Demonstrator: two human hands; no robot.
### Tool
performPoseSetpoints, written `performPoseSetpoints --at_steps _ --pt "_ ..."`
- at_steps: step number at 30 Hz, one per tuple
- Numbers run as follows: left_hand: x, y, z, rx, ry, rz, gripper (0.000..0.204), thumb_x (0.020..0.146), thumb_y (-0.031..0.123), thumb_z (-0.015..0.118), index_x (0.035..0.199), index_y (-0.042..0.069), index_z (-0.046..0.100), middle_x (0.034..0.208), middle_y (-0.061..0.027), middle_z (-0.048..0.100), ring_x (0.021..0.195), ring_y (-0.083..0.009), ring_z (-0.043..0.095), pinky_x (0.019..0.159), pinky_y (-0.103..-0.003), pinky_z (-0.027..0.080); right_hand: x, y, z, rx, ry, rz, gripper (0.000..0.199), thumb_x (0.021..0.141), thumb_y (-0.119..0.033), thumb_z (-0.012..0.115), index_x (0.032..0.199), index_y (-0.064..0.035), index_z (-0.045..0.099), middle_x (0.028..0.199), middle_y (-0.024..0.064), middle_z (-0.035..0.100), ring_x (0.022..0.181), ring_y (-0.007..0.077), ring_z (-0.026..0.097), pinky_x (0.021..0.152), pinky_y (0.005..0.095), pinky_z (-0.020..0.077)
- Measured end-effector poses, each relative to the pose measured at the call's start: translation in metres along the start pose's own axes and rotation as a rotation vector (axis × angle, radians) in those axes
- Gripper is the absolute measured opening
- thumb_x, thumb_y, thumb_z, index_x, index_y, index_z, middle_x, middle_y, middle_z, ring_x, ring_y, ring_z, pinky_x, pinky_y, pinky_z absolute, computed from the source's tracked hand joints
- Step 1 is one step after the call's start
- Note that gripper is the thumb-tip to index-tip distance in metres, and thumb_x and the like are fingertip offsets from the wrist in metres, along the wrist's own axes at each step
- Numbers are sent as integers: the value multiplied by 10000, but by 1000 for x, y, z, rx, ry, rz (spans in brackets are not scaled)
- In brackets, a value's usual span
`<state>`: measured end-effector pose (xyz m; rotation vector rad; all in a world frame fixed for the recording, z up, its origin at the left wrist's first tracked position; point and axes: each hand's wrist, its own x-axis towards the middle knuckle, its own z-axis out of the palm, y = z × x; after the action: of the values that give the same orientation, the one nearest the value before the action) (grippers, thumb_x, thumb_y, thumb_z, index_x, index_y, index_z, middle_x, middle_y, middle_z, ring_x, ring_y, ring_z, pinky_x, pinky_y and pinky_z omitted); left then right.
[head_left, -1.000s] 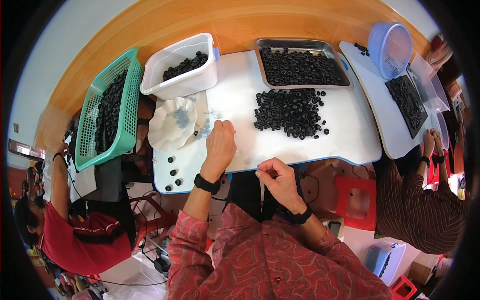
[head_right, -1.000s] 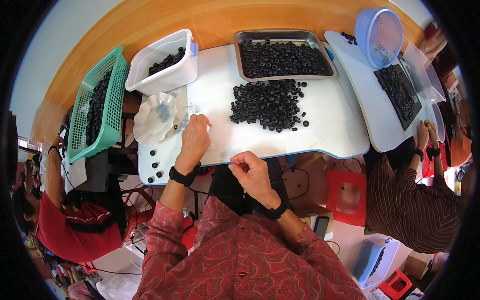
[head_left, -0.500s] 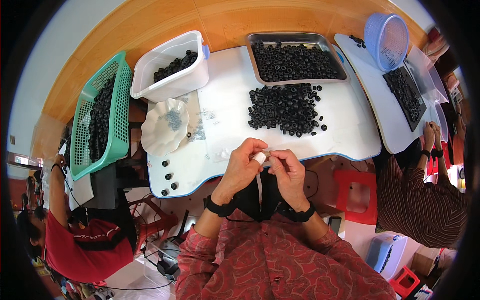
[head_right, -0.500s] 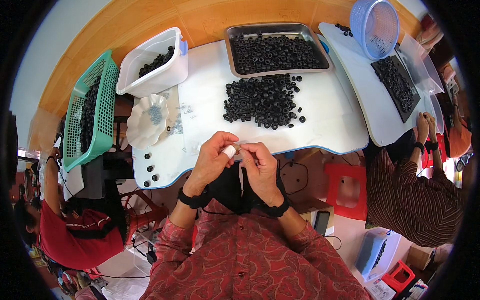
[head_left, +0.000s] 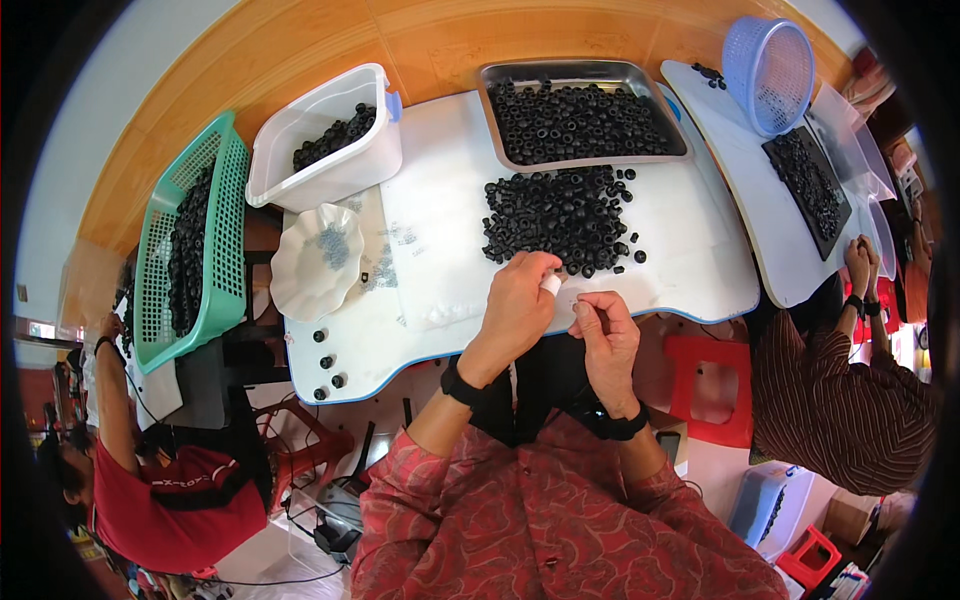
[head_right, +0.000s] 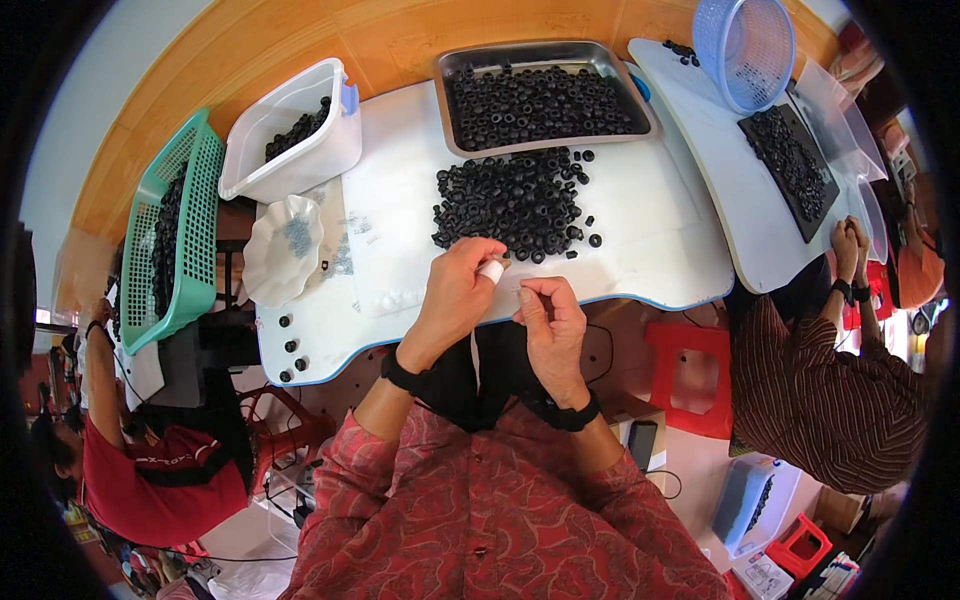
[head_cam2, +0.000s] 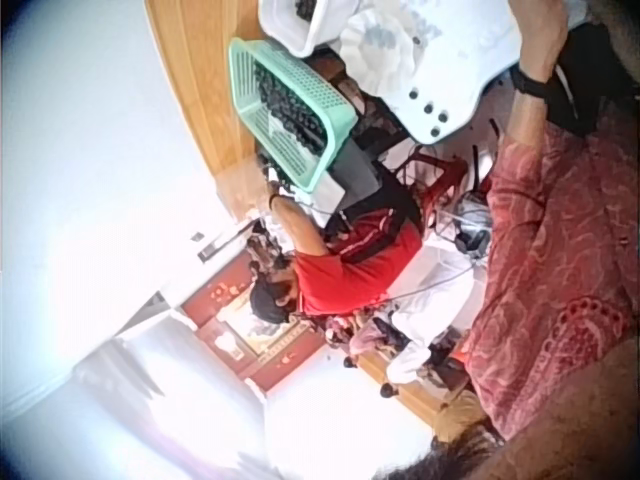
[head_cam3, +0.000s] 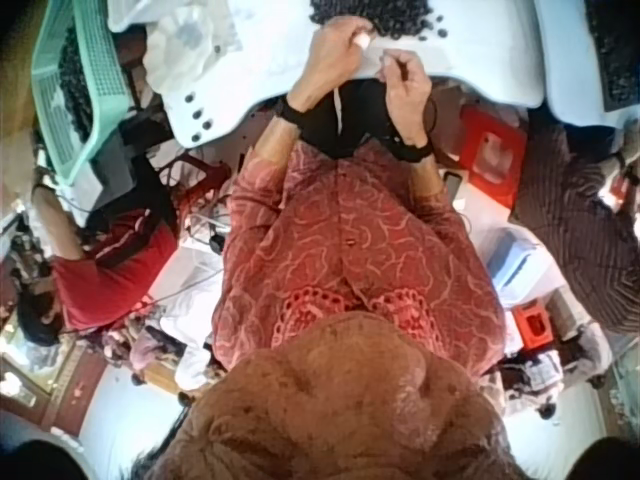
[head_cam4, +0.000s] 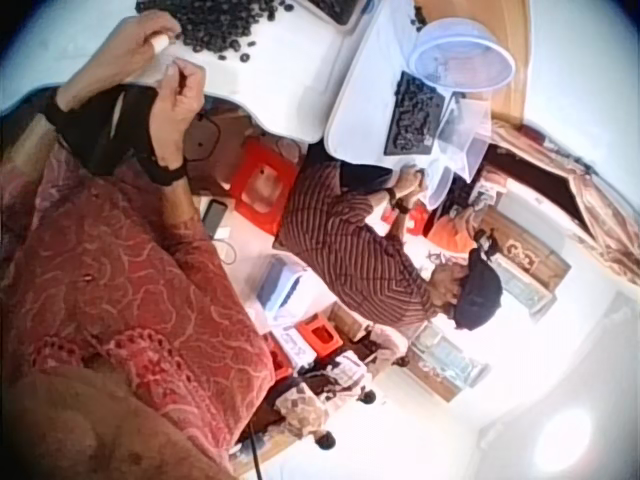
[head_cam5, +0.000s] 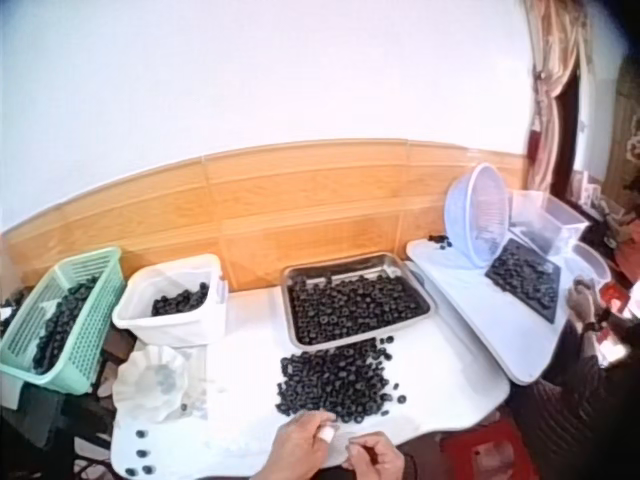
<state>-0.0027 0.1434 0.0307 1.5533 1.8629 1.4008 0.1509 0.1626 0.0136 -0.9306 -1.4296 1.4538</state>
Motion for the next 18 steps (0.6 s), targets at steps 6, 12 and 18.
performPoseSetpoints --at_steps 6,12,18 --pt "16 -1 10 195 -38 21 300 805 -29 593 1078 59 681 900 -158 577 795 -364 616 696 -438 511 0 2 -3 -10 0 6 83 973 -64 610 1027 0 610 872 24 617 694 68 590 643 207 500" --pt "19 -5 13 330 -30 0 226 817 27 638 1032 88 675 901 -142 571 790 -358 619 684 -445 507 0 5 -1 -36 -7 -36 75 965 -43 614 1015 13 612 872 28 615 691 71 590 634 215 504" --pt "14 -8 3 267 -3 -3 259 806 7 667 1055 80 658 872 -139 586 751 -318 622 669 -409 515 0 8 0 -70 0 -54 78 958 -42 624 1015 11 618 879 29 615 688 74 595 631 217 505"
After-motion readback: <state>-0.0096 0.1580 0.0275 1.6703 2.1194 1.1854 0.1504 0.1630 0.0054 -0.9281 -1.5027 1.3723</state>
